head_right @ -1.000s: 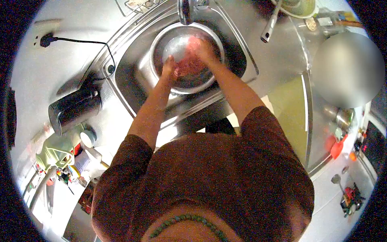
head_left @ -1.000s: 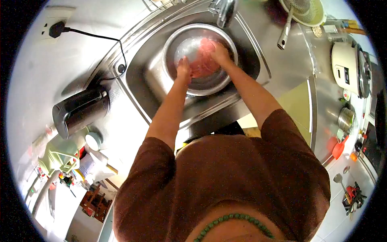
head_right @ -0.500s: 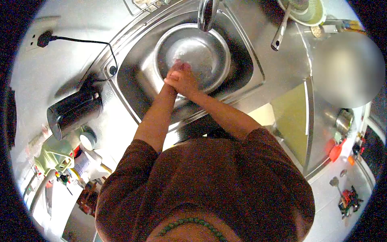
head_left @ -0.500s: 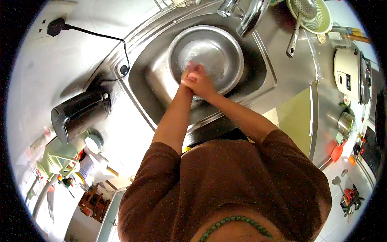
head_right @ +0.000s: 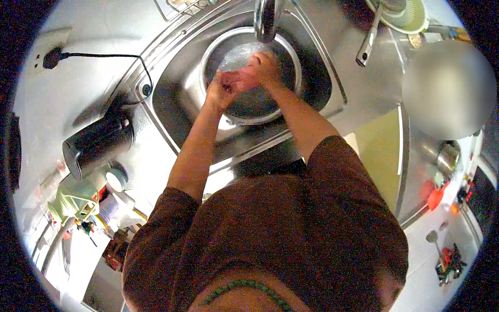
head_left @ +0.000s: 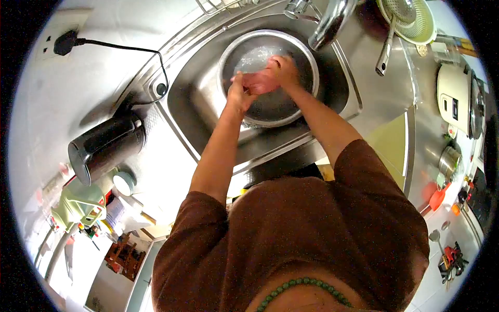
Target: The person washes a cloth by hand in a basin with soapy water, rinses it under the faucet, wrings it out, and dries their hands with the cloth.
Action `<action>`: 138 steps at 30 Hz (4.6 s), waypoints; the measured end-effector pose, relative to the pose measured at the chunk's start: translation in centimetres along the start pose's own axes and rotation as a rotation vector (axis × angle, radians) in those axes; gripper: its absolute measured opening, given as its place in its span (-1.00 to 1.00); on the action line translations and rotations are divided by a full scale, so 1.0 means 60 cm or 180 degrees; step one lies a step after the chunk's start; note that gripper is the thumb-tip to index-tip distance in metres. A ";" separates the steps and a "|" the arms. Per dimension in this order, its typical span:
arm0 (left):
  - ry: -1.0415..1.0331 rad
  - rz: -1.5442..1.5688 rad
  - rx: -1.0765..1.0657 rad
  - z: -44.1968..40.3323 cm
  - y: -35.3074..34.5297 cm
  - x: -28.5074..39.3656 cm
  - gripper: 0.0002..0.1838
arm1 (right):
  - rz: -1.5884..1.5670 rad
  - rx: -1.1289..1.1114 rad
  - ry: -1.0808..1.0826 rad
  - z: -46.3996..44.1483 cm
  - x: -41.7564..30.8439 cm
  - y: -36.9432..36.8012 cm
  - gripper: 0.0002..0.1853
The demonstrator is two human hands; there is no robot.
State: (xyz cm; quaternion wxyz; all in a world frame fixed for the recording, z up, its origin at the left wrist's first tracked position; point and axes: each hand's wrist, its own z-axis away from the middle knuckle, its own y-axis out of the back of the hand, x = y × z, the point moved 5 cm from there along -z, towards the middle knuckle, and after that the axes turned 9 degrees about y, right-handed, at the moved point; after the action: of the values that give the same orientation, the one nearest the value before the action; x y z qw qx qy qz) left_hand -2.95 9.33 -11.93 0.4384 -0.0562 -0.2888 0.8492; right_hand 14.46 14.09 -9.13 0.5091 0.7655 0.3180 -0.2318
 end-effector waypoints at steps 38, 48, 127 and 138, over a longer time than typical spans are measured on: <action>-0.0344 -0.1795 0.0403 0.073 -0.040 -0.070 -0.49 | 0.0561 -0.1619 0.0315 0.082 -0.174 -0.023 -0.80; -0.1793 -0.2038 0.0791 0.003 0.046 0.012 -0.49 | 0.0389 -0.0538 -0.0279 0.037 0.012 0.029 -0.73; 0.0100 -0.0638 -0.0455 -0.052 0.054 -0.017 -0.68 | -0.3379 -0.2594 -0.1721 0.085 -0.126 -0.027 -0.74; -0.0484 -0.0624 -0.0773 0.158 -0.096 -0.002 -0.47 | -0.2269 -0.0541 -0.1231 0.044 -0.139 0.077 -0.60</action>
State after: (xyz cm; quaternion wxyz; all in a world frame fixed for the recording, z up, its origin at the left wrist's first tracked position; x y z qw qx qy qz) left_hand -2.09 7.61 -0.99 0.4860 -0.0158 -0.4257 0.7631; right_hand 11.96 8.27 -1.52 0.5087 0.5050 0.4797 -0.5061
